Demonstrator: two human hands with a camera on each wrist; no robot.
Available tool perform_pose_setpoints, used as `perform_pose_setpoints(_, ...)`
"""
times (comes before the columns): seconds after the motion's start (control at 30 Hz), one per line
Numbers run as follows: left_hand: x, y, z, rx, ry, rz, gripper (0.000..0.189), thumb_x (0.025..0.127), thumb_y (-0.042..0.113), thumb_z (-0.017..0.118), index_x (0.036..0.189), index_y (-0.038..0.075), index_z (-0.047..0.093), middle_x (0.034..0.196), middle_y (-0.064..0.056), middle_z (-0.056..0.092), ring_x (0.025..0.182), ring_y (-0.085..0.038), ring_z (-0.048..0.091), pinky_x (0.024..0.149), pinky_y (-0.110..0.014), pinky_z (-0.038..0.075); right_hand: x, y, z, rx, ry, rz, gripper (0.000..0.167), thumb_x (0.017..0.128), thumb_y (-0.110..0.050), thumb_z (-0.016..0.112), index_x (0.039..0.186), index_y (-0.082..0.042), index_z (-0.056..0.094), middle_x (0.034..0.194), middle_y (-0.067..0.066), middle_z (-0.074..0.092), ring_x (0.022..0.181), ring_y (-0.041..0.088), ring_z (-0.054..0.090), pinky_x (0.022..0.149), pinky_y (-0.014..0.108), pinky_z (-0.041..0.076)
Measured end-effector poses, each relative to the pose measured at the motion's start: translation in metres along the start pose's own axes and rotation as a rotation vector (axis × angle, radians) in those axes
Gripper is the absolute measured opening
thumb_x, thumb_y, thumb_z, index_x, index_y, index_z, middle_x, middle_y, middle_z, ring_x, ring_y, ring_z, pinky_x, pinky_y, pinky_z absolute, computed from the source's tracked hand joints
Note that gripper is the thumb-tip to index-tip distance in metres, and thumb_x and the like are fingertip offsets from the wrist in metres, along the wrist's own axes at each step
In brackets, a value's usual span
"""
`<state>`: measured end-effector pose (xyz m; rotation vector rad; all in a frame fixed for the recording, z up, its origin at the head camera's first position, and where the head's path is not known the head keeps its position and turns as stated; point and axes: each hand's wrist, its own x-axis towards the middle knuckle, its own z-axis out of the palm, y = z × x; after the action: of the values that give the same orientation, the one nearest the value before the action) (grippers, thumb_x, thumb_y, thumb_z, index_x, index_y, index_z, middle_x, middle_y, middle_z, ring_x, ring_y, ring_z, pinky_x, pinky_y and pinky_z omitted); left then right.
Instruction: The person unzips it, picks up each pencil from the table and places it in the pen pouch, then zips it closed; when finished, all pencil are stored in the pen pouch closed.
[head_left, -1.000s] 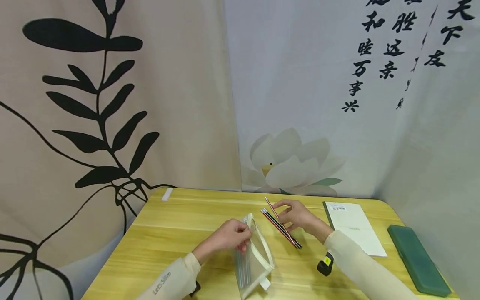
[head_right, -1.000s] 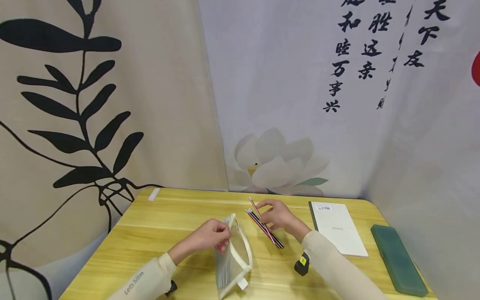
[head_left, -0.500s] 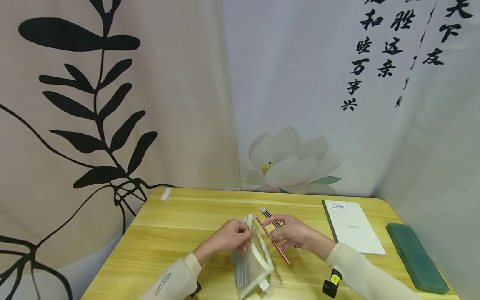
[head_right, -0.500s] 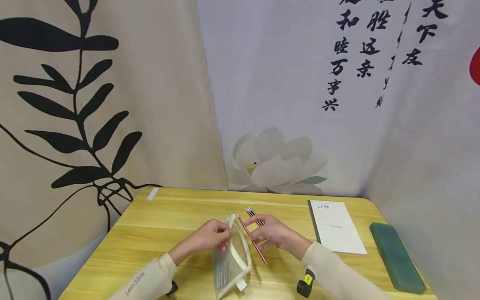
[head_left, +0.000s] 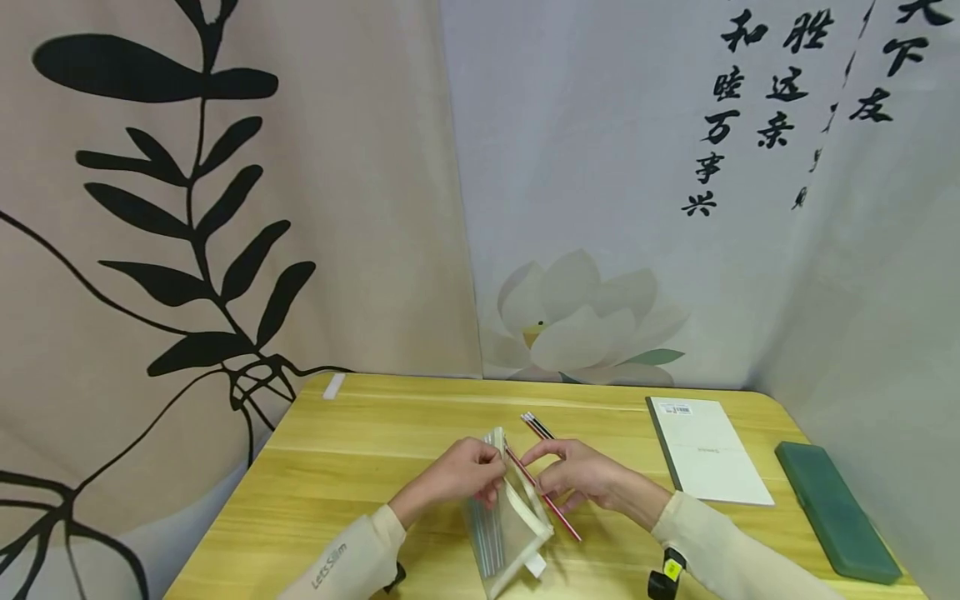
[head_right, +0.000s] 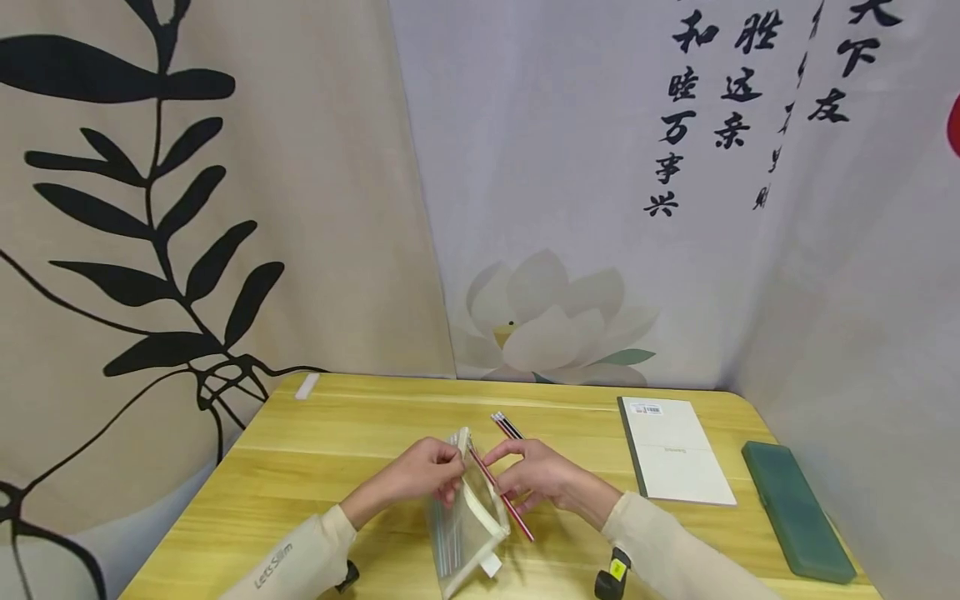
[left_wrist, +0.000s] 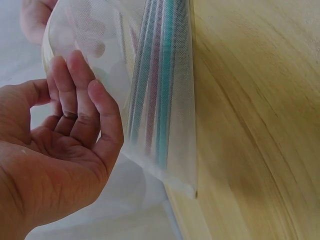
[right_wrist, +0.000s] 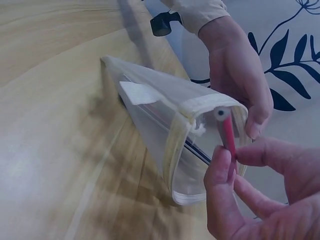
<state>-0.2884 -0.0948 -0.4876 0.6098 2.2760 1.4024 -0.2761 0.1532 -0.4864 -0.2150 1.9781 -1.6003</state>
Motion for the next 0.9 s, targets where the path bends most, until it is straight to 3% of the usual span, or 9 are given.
perform_pose_setpoints(0.2, 0.001, 0.002, 0.002, 0.018, -0.006, 0.005, 0.032, 0.103, 0.015, 0.056, 0.073, 0.007, 0.064, 0.066, 0.001, 0.066, 0.057, -0.013, 0.067, 0.058, -0.028, 0.057, 0.002, 0.001, 0.003, 0.021, -0.002, -0.001, 0.052, 0.087, -0.002, 0.069, 0.138, -0.005, 0.059, 0.092, 0.010, 0.076, 0.075, 0.017, 0.072, 0.053, 0.028, 0.060)
perform_pose_setpoints(0.4, 0.003, 0.004, 0.005, 0.000, -0.024, 0.005, 0.031, 0.105, 0.015, 0.056, 0.077, 0.005, 0.066, 0.071, 0.000, 0.067, 0.059, -0.012, 0.068, 0.063, -0.032, 0.064, 0.013, 0.000, 0.004, -0.005, 0.040, -0.017, 0.050, 0.087, -0.002, 0.069, 0.136, -0.008, 0.061, 0.091, 0.007, 0.072, 0.075, 0.016, 0.063, 0.055, 0.028, 0.060)
perform_pose_setpoints(0.6, 0.005, 0.004, 0.005, -0.006, -0.035, -0.001, 0.032, 0.106, 0.017, 0.058, 0.077, 0.006, 0.066, 0.071, 0.001, 0.067, 0.059, -0.011, 0.068, 0.065, -0.036, 0.065, 0.019, -0.003, 0.006, -0.053, 0.056, -0.039, 0.045, 0.090, -0.004, 0.071, 0.134, -0.008, 0.063, 0.101, 0.010, 0.078, 0.081, 0.017, 0.069, 0.057, 0.030, 0.059)
perform_pose_setpoints(0.9, 0.006, 0.005, 0.005, 0.001, -0.043, 0.019, 0.034, 0.107, 0.020, 0.058, 0.078, 0.006, 0.067, 0.070, 0.002, 0.068, 0.059, -0.011, 0.068, 0.068, -0.040, 0.065, 0.026, -0.003, 0.011, -0.034, 0.010, -0.044, 0.054, 0.085, -0.001, 0.066, 0.138, -0.007, 0.060, 0.098, 0.008, 0.078, 0.079, 0.018, 0.073, 0.056, 0.028, 0.057)
